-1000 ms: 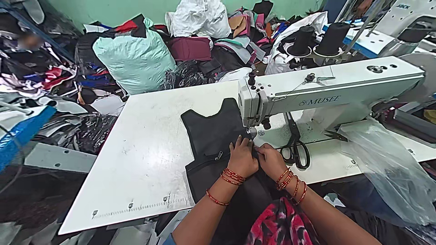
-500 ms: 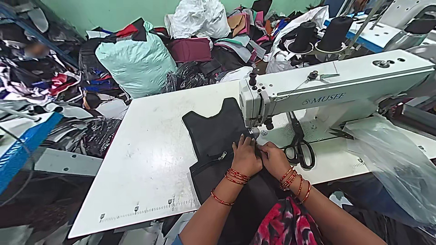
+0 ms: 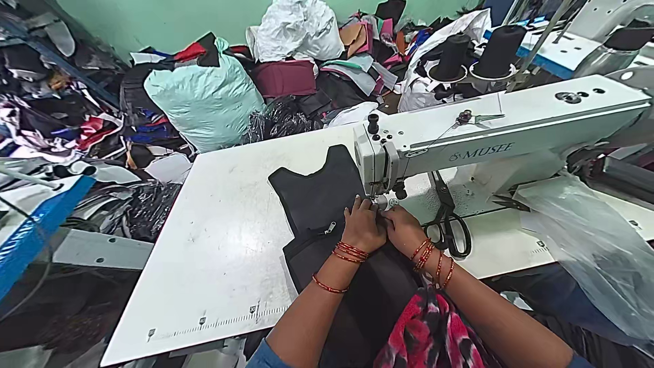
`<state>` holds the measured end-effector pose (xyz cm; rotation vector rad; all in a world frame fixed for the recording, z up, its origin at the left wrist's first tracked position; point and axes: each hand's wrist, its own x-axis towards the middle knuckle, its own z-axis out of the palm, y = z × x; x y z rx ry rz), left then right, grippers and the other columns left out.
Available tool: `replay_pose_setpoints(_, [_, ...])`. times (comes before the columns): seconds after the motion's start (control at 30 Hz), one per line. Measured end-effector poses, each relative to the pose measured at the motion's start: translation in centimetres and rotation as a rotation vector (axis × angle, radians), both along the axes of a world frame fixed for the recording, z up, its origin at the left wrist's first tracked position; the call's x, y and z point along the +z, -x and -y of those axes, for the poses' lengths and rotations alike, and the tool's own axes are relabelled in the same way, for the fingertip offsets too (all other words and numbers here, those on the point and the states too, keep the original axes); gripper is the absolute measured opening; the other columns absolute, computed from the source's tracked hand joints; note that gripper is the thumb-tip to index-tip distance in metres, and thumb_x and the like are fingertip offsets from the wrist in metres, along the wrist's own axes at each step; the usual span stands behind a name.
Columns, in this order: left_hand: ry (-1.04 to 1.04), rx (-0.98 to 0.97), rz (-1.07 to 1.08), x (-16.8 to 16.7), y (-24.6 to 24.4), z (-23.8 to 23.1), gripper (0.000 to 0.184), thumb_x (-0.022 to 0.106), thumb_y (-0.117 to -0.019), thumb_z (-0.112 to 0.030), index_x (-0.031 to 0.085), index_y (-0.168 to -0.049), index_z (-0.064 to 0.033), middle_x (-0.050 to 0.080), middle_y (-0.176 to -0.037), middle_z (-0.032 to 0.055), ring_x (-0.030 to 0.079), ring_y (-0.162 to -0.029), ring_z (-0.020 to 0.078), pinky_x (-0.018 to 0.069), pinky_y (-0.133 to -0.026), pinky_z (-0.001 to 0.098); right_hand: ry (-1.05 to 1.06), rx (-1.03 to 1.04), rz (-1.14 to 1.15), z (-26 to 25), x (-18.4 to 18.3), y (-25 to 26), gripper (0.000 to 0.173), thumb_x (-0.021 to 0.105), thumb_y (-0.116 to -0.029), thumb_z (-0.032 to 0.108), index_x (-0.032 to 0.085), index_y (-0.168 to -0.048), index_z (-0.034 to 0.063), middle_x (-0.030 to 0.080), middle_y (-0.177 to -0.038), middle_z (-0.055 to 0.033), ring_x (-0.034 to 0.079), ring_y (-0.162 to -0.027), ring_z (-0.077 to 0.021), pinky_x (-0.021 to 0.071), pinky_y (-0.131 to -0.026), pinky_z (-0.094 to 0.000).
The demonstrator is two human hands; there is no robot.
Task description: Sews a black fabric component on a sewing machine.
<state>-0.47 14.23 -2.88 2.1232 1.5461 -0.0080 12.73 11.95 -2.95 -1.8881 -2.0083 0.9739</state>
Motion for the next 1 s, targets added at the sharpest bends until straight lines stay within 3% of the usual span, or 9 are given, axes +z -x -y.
replay_pose_setpoints(0.3, [-0.023,-0.013,-0.014,-0.4,0.1,0.1,0.055,0.057,-0.0931,-0.027,0.059,-0.143,-0.0052,0.046,-0.157,0.0135,0.023,-0.156,0.0342,0.0233,-0.120,0.0660,-0.065,-0.001,-0.099,0.4,-0.7,-0.9,0.039,0.049,-0.1035,0.007,0.061,-0.140,0.0013,0.062,-0.132,-0.0240,0.061,-0.122,-0.0334,0.0455,-0.108,-0.0424])
replay_pose_setpoints(0.4, [-0.025,-0.016,-0.025,-0.3,0.2,0.1,0.056,0.057,-0.0929,-0.025,0.057,-0.146,-0.0050,0.045,-0.158,0.0135,0.022,-0.156,0.0340,0.0225,-0.121,0.0654,-0.228,-0.047,-0.152,2.6,-1.3,-2.7,0.039,0.058,-0.1019,0.014,0.063,-0.139,0.0023,0.064,-0.128,-0.0245,0.066,-0.109,-0.0336,0.0525,-0.098,-0.0428])
replay_pose_setpoints(0.5, [-0.039,-0.013,-0.027,-0.4,0.1,0.1,0.055,0.056,-0.0936,-0.023,0.056,-0.146,-0.0050,0.045,-0.158,0.0144,0.022,-0.157,0.0342,0.0225,-0.121,0.0651,-0.322,-0.079,-0.217,6.5,-1.6,-5.8,0.029,0.057,-0.1017,0.020,0.072,-0.116,0.0000,0.070,-0.093,-0.0162,0.066,-0.079,-0.0252,0.0551,-0.076,-0.0406])
replay_pose_setpoints(0.6, [-0.074,-0.001,0.003,-0.8,0.1,0.4,0.052,0.059,-0.0936,-0.022,0.060,-0.143,-0.0047,0.046,-0.156,0.0164,0.024,-0.156,0.0361,0.0243,-0.119,0.0660,0.005,-0.055,-0.224,10.7,0.0,-9.6,0.034,0.052,-0.1062,0.030,0.068,-0.095,0.0017,0.062,-0.072,-0.0058,0.060,-0.062,-0.0141,0.0513,-0.062,-0.0335])
replay_pose_setpoints(0.67, [-0.098,-0.004,0.000,-1.1,0.3,0.4,0.051,0.060,-0.0926,-0.021,0.061,-0.141,-0.0047,0.048,-0.155,0.0172,0.026,-0.154,0.0366,0.0255,-0.119,0.0663,0.232,0.014,-0.155,12.4,0.3,-11.5,0.036,0.053,-0.1074,0.032,0.070,-0.100,0.0007,0.067,-0.079,-0.0091,0.066,-0.069,-0.0186,0.0546,-0.070,-0.0387])
replay_pose_setpoints(0.73, [-0.148,-0.018,0.010,-1.3,0.8,0.4,0.050,0.062,-0.0917,-0.022,0.063,-0.139,-0.0051,0.051,-0.151,0.0191,0.033,-0.151,0.0386,0.0291,-0.116,0.0667,0.270,0.102,-0.112,13.6,-1.2,-12.4,0.033,0.060,-0.1041,0.026,0.070,-0.121,-0.0006,0.073,-0.108,-0.0188,0.071,-0.101,-0.0309,0.0534,-0.095,-0.0505])
replay_pose_setpoints(0.8, [-0.243,-0.068,0.038,-2.1,0.7,0.2,0.049,0.064,-0.0898,-0.023,0.066,-0.136,-0.0073,0.055,-0.147,0.0208,0.040,-0.146,0.0419,0.0347,-0.113,0.0677,0.240,0.163,-0.101,14.9,-3.8,-12.3,0.040,0.065,-0.0980,0.014,0.062,-0.133,-0.0040,0.064,-0.128,-0.0275,0.060,-0.124,-0.0416,0.0427,-0.110,-0.0563])
replay_pose_setpoints(0.9, [-0.339,-0.109,0.098,-2.9,0.7,0.0,0.047,0.067,-0.0872,-0.018,0.068,-0.132,-0.0034,0.056,-0.143,0.0281,0.043,-0.141,0.0497,0.0365,-0.107,0.0734,0.183,0.255,-0.228,15.5,-6.5,-10.8,0.044,0.066,-0.0899,-0.005,0.057,-0.132,-0.0135,0.059,-0.130,-0.0363,0.055,-0.127,-0.0496,0.0380,-0.112,-0.0603])
replay_pose_setpoints(1.0, [-0.314,-0.085,0.112,-3.3,1.0,-0.2,0.049,0.069,-0.0860,-0.012,0.066,-0.133,0.0018,0.053,-0.144,0.0308,0.041,-0.143,0.0508,0.0318,-0.110,0.0745,0.238,0.209,-0.465,15.6,-8.9,-8.7,0.048,0.063,-0.0915,-0.006,0.052,-0.138,-0.0163,0.055,-0.137,-0.0378,0.052,-0.133,-0.0466,0.0364,-0.114,-0.0557])
